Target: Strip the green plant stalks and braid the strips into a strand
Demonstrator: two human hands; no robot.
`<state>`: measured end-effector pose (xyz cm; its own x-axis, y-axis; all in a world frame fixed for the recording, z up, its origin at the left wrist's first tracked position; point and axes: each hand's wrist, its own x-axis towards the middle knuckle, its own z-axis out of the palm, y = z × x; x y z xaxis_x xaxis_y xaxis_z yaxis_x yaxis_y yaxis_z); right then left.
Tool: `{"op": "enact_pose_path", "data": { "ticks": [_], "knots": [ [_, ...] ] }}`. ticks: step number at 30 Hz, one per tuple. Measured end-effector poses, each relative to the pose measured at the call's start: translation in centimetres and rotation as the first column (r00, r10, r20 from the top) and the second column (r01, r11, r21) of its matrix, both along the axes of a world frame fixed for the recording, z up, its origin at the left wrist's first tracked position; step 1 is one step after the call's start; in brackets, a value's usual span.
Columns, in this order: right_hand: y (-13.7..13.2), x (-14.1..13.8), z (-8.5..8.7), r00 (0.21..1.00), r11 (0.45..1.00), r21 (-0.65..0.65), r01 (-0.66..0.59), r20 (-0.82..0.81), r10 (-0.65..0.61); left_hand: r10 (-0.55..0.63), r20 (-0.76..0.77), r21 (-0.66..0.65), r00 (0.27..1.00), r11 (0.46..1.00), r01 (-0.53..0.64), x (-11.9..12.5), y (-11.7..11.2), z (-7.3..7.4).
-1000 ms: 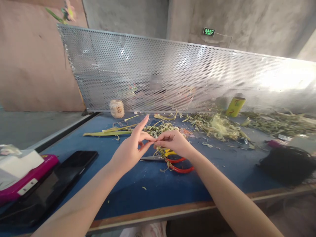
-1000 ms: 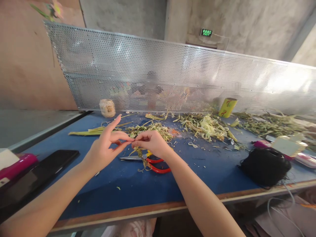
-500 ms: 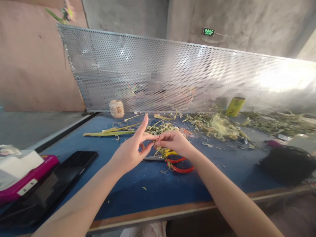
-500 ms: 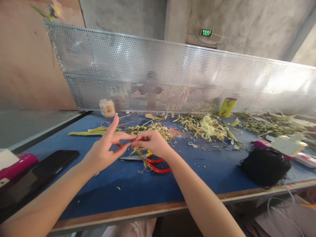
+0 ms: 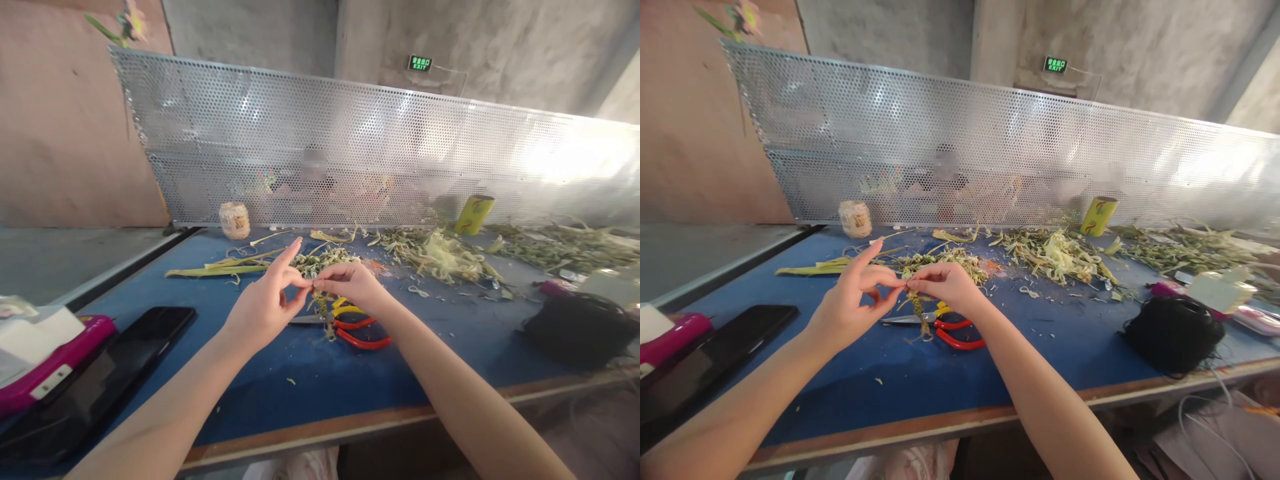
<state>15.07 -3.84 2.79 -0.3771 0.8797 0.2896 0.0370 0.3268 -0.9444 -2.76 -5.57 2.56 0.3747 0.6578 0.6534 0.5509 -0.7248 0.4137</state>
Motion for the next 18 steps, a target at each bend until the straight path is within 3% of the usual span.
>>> {"op": "enact_pose_path", "data": {
  "ticks": [6,11,18],
  "knots": [
    [0.2,0.1,-0.2,0.996,0.995,-0.046,0.091,0.03,-0.089,0.038,-0.143,0.139,0.989,0.99,-0.018,0.1,-0.1,-0.3],
    [0.1,0.1,-0.1,0.988,0.989,-0.043,0.143,0.065,-0.14,-0.022,-0.188,0.274,0.982,0.959,0.074,0.2,0.3,-0.9],
    [0.0,-0.1,0.1,0.988,0.99,-0.026,0.137,0.078,-0.135,-0.076,-0.129,0.188,0.989,0.977,0.1,0.5,0.3,-1.0]
  ]
}}
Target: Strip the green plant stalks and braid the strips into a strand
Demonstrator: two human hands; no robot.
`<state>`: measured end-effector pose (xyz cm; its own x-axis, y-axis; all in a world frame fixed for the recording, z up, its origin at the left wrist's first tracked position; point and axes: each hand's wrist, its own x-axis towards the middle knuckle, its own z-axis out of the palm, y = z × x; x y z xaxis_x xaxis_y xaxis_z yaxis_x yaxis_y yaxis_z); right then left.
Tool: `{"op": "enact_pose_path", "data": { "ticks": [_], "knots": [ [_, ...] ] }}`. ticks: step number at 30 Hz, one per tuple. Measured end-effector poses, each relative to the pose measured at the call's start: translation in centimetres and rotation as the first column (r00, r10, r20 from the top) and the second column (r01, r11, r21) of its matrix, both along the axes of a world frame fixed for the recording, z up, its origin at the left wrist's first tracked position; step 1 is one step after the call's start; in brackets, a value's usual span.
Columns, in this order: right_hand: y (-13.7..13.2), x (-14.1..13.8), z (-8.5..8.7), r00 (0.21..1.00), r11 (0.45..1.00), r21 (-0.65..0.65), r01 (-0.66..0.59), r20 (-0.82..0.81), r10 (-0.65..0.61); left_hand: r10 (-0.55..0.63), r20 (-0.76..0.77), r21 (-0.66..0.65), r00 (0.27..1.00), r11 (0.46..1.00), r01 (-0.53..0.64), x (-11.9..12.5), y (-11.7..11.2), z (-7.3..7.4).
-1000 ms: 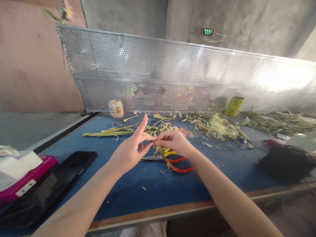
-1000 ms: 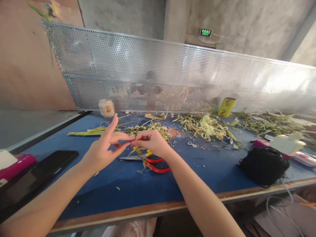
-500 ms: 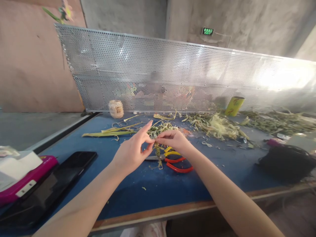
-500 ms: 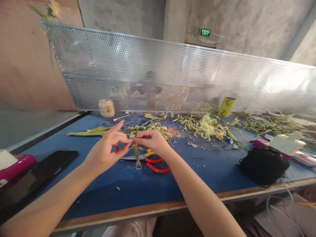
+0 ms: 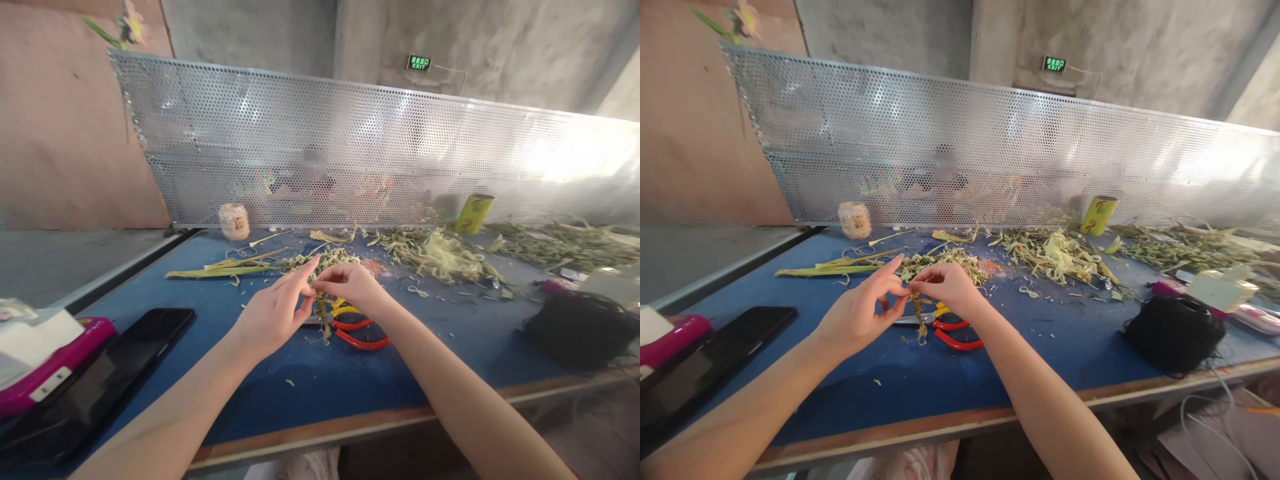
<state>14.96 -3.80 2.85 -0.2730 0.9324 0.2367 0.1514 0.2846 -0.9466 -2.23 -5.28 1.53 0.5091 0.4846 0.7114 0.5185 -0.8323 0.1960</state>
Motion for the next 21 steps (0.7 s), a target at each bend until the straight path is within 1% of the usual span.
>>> {"op": "enact_pose_path", "data": {
  "ticks": [2,3,4,5,7,9,13,18,21],
  "knots": [
    [-0.2,-0.1,0.2,0.998,0.999,-0.004,-0.046,-0.039,0.046,0.004,0.148,-0.105,0.989,0.994,0.012,0.2,-0.2,0.4],
    [-0.3,-0.1,0.3,0.996,0.997,-0.001,-0.073,-0.058,0.073,0.014,0.233,-0.166,0.972,0.986,0.025,0.3,-0.3,0.6],
    [-0.4,-0.1,0.4,0.993,0.995,0.007,-0.097,-0.071,0.098,0.025,0.302,-0.228,0.953,0.973,0.047,0.4,-0.3,0.7],
    [-0.5,-0.2,0.4,0.99,0.993,0.014,-0.119,-0.078,0.12,0.029,0.339,-0.295,0.94,0.953,0.077,0.4,-0.3,0.9],
    [-0.6,-0.2,0.5,0.986,0.989,0.023,-0.148,-0.079,0.15,0.024,0.341,-0.416,0.94,0.9,0.128,0.3,-0.3,1.0],
    [-0.6,-0.1,0.5,0.984,0.986,0.021,-0.166,-0.066,0.167,0.013,0.325,-0.487,0.946,0.86,0.156,0.1,-0.2,1.1],
    [-0.5,0.0,0.5,0.989,0.989,0.036,-0.145,-0.019,0.146,0.034,0.366,-0.52,0.93,0.836,0.174,0.0,-0.4,1.2],
    [-0.5,0.2,0.5,0.99,0.987,0.088,-0.137,0.03,0.135,0.024,0.358,-0.546,0.933,0.816,0.188,0.1,-0.4,1.4],
    [-0.5,0.3,0.3,0.99,0.979,0.153,-0.135,0.068,0.126,0.028,0.369,-0.561,0.929,0.804,0.198,0.0,-0.4,1.4]
  ]
}}
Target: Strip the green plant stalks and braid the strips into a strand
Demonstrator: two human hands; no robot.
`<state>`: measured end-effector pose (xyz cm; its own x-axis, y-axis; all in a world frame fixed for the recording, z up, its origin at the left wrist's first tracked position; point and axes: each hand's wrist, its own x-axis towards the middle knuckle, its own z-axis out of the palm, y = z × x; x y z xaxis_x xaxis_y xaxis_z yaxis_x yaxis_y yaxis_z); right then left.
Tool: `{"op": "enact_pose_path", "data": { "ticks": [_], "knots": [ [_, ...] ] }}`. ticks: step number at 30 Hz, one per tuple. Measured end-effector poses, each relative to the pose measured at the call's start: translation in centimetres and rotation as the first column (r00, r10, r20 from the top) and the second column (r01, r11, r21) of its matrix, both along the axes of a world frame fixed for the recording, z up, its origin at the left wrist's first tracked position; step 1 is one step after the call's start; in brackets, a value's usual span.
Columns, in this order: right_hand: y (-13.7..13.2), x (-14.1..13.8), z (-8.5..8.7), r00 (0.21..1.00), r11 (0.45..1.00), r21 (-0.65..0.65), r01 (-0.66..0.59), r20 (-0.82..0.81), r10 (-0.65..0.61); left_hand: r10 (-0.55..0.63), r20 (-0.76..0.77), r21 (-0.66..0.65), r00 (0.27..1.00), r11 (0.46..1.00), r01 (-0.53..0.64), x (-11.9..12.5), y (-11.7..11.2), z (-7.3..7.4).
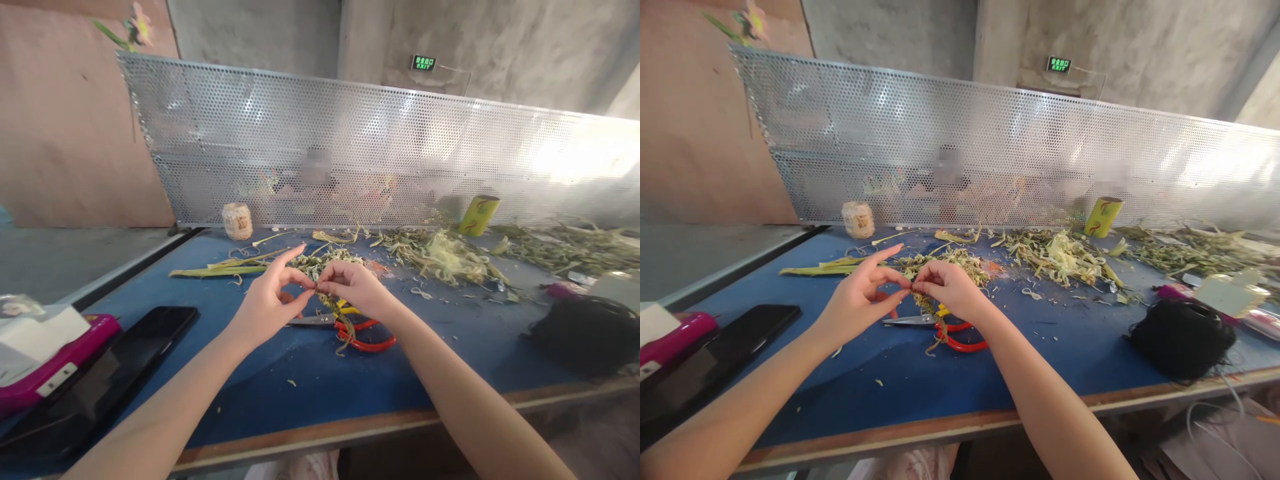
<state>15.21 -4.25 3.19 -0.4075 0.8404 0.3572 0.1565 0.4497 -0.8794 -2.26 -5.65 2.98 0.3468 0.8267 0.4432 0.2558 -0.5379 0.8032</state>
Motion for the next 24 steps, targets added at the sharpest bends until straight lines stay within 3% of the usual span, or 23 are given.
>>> {"op": "enact_pose_path", "data": {
  "ticks": [4,7,10,16,24],
  "knots": [
    [-0.1,0.1,0.1,0.984,0.97,0.228,0.089,0.133,-0.122,-0.002,0.047,-0.046,0.999,0.999,0.004,-0.2,0.0,0.1],
    [-0.3,0.1,0.3,0.938,0.881,0.459,0.111,0.244,-0.245,-0.028,0.117,-0.1,0.993,0.994,0.04,-0.1,-0.1,0.3],
    [-0.5,0.2,0.4,0.922,0.792,0.608,0.057,0.272,-0.275,-0.029,0.186,-0.183,0.982,0.981,0.063,0.2,-0.1,0.7],
    [-0.6,0.3,0.0,0.91,0.71,0.704,-0.021,0.307,-0.278,-0.023,0.251,-0.294,0.968,0.951,0.099,0.3,0.0,0.8],
    [-1.1,0.3,0.1,0.837,0.718,0.692,-0.076,0.436,-0.331,-0.077,0.244,-0.362,0.967,0.918,0.164,-0.2,0.4,0.2]
  ]
}}
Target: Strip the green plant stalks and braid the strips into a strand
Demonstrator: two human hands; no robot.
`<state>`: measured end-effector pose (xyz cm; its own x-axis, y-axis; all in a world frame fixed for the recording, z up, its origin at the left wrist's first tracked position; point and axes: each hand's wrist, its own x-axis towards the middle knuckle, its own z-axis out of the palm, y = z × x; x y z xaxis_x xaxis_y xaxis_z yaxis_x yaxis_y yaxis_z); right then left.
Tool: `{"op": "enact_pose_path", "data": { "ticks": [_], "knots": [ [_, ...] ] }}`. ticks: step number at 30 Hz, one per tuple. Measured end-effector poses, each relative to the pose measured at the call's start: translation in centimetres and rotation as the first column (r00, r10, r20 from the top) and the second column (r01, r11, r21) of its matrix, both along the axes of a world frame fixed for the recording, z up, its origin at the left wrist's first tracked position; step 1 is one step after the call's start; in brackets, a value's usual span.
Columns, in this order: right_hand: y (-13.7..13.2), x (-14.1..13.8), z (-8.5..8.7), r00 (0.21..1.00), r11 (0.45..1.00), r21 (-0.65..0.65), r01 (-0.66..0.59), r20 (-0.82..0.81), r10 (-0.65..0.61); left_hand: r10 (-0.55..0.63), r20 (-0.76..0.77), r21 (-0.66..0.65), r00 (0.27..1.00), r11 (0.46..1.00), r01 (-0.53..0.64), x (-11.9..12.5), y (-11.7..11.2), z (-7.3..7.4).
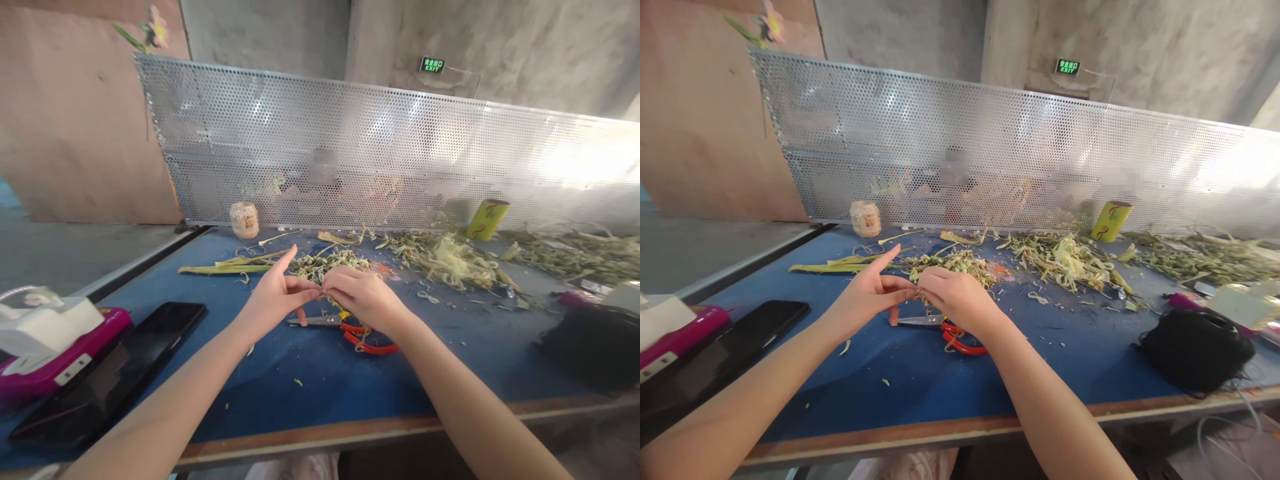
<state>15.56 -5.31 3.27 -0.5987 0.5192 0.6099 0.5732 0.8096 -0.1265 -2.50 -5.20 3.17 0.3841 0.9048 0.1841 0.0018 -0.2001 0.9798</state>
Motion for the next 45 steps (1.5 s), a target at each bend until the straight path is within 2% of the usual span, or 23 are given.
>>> {"op": "enact_pose_path", "data": {
  "ticks": [3,7,11,16,24,29,33,36,39,41,43,45],
  "knots": [
    [-0.2,0.1,0.0,0.996,1.0,0.013,-0.01,0.087,0.009,-0.02,0.009,-0.039,1.0,0.999,0.02,0.0,0.2,-0.1],
    [-0.4,0.2,0.0,0.992,0.999,0.031,-0.014,0.126,0.01,-0.045,0.063,-0.094,0.997,0.994,0.05,0.1,0.1,0.1],
    [-0.5,0.2,0.1,0.994,0.999,0.04,-0.037,0.105,0.032,-0.03,0.087,-0.135,0.996,0.99,0.042,0.4,-0.1,0.5],
    [-0.6,0.1,0.1,0.999,0.998,0.056,-0.03,0.038,0.027,-0.005,0.101,-0.107,0.995,0.994,0.016,0.6,-0.2,0.6],
    [-0.6,0.1,0.1,1.0,1.0,0.007,-0.022,-0.011,0.022,-0.003,0.183,-0.141,0.983,0.99,0.03,0.5,-0.2,0.7],
    [-0.3,0.1,0.0,0.996,0.997,0.046,-0.066,-0.064,0.069,-0.03,0.188,-0.154,0.982,0.986,0.06,0.4,-0.3,0.7],
    [-0.3,0.1,-0.1,0.99,0.989,0.114,-0.096,-0.091,0.107,-0.069,0.19,-0.174,0.979,0.979,0.103,0.4,-0.5,0.7],
    [-0.6,0.3,-0.1,0.987,0.968,0.234,-0.092,-0.108,0.12,-0.082,0.251,-0.163,0.965,0.979,0.126,0.4,-0.7,0.9],
    [-1.4,0.4,0.3,0.993,0.911,0.403,-0.082,-0.05,0.111,-0.117,0.339,-0.139,0.934,0.975,0.172,0.3,-1.0,1.1],
    [-2.3,0.4,0.8,0.993,0.849,0.519,-0.101,0.004,0.116,-0.176,0.382,-0.11,0.907,0.966,0.234,0.2,-1.3,1.2],
    [-3.3,0.1,1.5,0.987,0.807,0.57,-0.158,0.076,0.14,-0.249,0.403,-0.096,0.881,0.946,0.311,0.1,-1.5,1.2],
    [-4.1,-0.2,2.0,0.987,0.797,0.582,-0.162,0.089,0.135,-0.31,0.418,-0.074,0.854,0.925,0.373,-0.1,-1.7,1.2]
  ]
}}
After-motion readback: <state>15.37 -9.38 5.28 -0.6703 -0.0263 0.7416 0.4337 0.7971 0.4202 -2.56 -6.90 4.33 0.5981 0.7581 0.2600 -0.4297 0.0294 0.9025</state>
